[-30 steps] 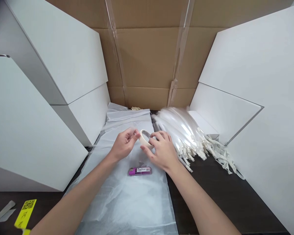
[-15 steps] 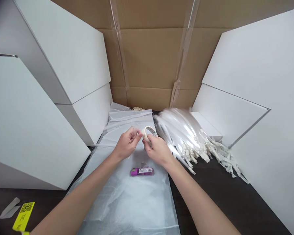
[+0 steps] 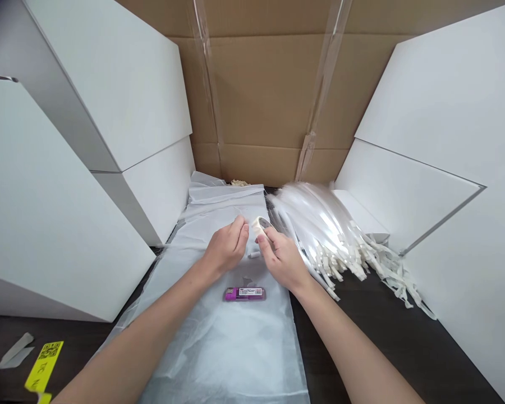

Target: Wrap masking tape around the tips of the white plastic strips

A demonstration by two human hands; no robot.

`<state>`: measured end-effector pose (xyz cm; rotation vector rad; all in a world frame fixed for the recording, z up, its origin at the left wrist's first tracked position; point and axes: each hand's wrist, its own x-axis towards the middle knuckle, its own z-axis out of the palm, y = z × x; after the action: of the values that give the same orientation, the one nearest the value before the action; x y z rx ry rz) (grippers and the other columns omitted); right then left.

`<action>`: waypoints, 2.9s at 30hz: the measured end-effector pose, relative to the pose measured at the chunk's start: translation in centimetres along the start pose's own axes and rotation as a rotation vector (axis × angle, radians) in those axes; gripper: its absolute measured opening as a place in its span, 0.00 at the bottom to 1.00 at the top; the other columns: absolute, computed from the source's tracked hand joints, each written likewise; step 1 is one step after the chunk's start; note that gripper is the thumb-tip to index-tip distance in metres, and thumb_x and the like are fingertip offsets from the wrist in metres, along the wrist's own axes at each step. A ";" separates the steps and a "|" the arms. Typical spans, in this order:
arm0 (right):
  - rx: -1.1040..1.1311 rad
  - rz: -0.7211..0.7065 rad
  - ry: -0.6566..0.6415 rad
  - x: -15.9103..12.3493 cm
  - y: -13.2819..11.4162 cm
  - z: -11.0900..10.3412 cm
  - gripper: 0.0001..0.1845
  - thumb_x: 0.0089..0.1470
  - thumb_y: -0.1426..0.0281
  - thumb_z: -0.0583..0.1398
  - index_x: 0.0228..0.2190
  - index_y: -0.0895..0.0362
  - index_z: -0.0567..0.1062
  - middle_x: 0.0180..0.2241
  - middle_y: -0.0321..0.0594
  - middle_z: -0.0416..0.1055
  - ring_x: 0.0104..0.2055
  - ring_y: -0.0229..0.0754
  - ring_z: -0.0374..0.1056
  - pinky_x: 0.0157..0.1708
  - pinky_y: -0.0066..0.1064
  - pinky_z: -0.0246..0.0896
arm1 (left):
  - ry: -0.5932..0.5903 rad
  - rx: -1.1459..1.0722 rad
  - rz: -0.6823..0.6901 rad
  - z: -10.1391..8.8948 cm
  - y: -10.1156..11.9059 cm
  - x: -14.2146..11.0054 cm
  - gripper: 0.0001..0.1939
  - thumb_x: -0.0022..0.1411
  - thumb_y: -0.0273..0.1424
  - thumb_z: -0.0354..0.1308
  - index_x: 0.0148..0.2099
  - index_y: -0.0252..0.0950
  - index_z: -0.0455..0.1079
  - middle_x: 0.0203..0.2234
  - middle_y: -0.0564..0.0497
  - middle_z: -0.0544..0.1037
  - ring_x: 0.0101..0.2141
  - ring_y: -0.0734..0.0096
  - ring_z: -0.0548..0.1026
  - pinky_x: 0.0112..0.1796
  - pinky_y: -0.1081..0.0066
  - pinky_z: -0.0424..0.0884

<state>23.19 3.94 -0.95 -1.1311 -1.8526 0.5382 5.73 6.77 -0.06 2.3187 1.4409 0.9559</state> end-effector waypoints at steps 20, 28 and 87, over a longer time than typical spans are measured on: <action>0.069 0.007 0.016 0.0 -0.3 0.4 0.17 0.68 0.56 0.51 0.33 0.53 0.69 0.23 0.34 0.68 0.25 0.40 0.66 0.28 0.32 0.59 | -0.059 -0.073 0.035 -0.6 0.6 -0.2 0.13 0.73 0.36 0.37 0.34 0.40 0.54 0.28 0.54 0.71 0.28 0.67 0.67 0.30 0.68 0.54; -0.013 0.012 0.042 0.1 -0.3 0.6 0.20 0.68 0.55 0.50 0.29 0.53 0.67 0.23 0.36 0.66 0.25 0.42 0.63 0.28 0.34 0.56 | -0.063 0.067 0.058 -0.5 1.1 -0.4 0.10 0.71 0.35 0.39 0.36 0.40 0.54 0.32 0.52 0.75 0.30 0.64 0.71 0.29 0.66 0.54; 0.320 0.180 0.050 -0.1 -0.7 1.3 0.19 0.63 0.58 0.58 0.49 0.54 0.62 0.25 0.32 0.73 0.26 0.38 0.71 0.28 0.29 0.66 | -0.044 0.330 0.203 0.0 0.2 -0.4 0.19 0.72 0.36 0.42 0.33 0.39 0.69 0.30 0.50 0.76 0.30 0.67 0.72 0.27 0.66 0.50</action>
<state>21.74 3.57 -1.22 -1.0866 -1.5617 0.8681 5.78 6.29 -0.12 2.7484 1.4613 0.7562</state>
